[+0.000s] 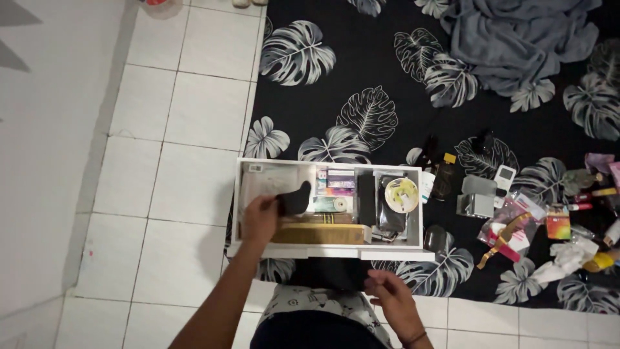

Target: The recorder is organizing toiletries, a mobile phone, and other personal belongings on a bed and placing them into a drawer.

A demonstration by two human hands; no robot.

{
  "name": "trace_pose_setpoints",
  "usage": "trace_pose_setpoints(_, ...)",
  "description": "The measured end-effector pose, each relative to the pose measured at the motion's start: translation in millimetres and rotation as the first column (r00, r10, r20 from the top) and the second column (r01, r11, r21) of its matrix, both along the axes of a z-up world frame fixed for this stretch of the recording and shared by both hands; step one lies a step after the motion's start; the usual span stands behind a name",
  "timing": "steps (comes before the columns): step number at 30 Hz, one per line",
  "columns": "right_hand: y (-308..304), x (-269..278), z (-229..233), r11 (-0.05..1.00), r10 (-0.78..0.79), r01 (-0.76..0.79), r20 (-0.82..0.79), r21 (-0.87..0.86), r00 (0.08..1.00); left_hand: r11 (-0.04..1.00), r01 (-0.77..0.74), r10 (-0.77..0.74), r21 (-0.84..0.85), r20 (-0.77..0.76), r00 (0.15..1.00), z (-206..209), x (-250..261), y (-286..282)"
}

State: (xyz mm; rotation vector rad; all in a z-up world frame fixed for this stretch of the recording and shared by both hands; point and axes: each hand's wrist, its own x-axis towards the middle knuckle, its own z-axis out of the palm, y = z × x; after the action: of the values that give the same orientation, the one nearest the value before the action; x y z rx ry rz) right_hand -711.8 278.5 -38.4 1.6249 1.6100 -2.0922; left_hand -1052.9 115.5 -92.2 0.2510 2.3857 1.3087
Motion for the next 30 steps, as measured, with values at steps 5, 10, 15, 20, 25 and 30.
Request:
trace_pose_setpoints(5,-7,-30,2,0.999,-0.008,0.005,-0.061,-0.047,0.998,0.907,-0.361,0.137,0.218,0.659,0.740,13,5,-45)
trace_pose_setpoints(10,-12,-96,62,0.988,-0.030,0.010,-0.124,-0.156,0.992,0.874,-0.415,0.092,0.252,0.753,0.652,53,20,-24)
trace_pose_setpoints(15,-15,-177,151,0.894,-0.265,0.134,-0.263,-0.428,0.928,0.916,0.102,-0.178,0.387,0.167,0.970,142,55,18)
trace_pose_setpoints(20,14,-154,90,0.945,-0.314,0.196,-0.549,-0.263,0.775,0.784,0.509,-0.356,0.354,-0.416,0.837,172,73,33)
trace_pose_setpoints(25,20,-151,140,0.974,-0.128,0.221,-0.683,0.051,0.719,0.749,0.479,-0.400,0.459,-0.263,0.878,213,69,46)
trace_pose_setpoints(30,14,-139,149,0.934,-0.055,0.282,-0.688,0.221,0.723,0.666,0.510,-0.448,0.545,-0.255,0.857,242,69,57)
